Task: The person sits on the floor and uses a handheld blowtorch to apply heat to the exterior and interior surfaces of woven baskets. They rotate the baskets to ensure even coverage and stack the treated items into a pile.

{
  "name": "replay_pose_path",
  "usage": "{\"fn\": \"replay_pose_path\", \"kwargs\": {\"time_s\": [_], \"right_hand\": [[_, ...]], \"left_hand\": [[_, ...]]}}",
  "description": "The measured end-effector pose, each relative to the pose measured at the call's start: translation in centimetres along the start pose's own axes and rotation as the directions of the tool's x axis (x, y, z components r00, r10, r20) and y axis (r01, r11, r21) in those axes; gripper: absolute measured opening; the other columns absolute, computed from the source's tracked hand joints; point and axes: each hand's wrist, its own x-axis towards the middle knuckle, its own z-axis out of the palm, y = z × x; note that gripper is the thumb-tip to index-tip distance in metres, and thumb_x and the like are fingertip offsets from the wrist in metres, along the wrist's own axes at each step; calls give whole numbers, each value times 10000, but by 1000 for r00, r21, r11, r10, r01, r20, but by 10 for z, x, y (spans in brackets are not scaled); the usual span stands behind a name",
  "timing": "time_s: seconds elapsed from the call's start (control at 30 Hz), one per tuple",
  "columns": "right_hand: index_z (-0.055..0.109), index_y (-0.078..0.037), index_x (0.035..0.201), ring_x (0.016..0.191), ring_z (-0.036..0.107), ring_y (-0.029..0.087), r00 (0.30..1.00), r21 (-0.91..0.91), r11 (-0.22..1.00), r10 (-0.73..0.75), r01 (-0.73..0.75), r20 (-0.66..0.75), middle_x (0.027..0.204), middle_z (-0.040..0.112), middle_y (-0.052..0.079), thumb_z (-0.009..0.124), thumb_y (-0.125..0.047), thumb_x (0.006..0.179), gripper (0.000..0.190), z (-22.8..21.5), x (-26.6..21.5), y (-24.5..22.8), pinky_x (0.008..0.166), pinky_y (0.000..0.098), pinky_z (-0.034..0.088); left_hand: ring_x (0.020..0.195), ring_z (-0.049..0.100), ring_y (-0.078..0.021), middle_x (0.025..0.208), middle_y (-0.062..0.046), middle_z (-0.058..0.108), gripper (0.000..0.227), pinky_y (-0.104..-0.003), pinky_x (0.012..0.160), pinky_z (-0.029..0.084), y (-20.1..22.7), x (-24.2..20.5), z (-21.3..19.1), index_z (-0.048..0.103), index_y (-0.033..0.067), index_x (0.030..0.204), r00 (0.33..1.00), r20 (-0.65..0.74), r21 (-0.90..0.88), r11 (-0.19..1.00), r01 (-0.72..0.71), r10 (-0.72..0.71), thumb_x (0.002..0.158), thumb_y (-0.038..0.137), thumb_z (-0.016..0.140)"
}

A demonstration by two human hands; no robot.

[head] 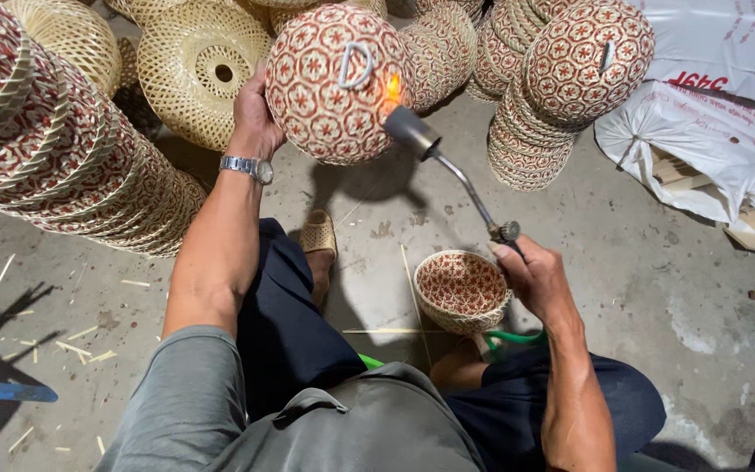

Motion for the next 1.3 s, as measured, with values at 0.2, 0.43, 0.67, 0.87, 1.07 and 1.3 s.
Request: {"fn": "replay_pose_path", "kwargs": {"time_s": [0.2,0.43,0.67,0.87,1.07,1.3], "right_hand": [[699,-17,985,593,571,172,948,-235,922,-319,307,-13,702,613,119,614,-166,994,172,16,-1,18,530,338,456],[623,15,875,561,542,144,989,-63,988,-140,143,50,639,569,85,619,-276,1034,331,31,-6,27,525,302,467],[647,-24,781,484,528,127,967,12,970,241,-242,78,560,573,47,596,-359,1021,416,-1,-1,19,461,307,418],[637,-23,770,481,529,121,962,51,962,265,-269,68,578,584,16,598,-368,1007,420,-9,7,18,446,299,419],[652,-23,771,478,543,159,940,-67,940,339,-335,43,577,588,51,594,-401,1013,452,-16,20,17,450,339,415],[641,-5,788,510,583,156,980,-88,976,200,-198,10,593,607,63,594,-401,1010,456,-31,40,-1,485,348,457]], "left_hand": [[1125,717,-373,1307,-342,619,473,-521,891,606,-3,1,-7,429,-144,1382,998,-63,-21,999,-27,26,1077,196,308],[1094,735,-396,1307,-356,622,468,-549,879,605,1,-4,4,429,-165,1373,993,-119,-72,997,-37,28,1048,160,341],[1019,780,-324,1206,-279,720,495,-470,850,640,10,-6,-5,593,-129,1226,975,-37,210,955,-208,220,1059,335,554],[872,771,-218,1000,-154,768,440,-345,754,664,7,-6,-4,695,-4,1023,954,89,449,843,-295,286,1015,434,653],[730,716,-141,804,-60,724,412,-280,650,585,7,-18,14,672,94,860,941,232,616,711,-339,248,1023,472,645],[595,513,-71,686,48,569,424,-247,569,405,-5,-27,30,583,154,775,943,269,832,446,-330,196,1065,463,589]]}}
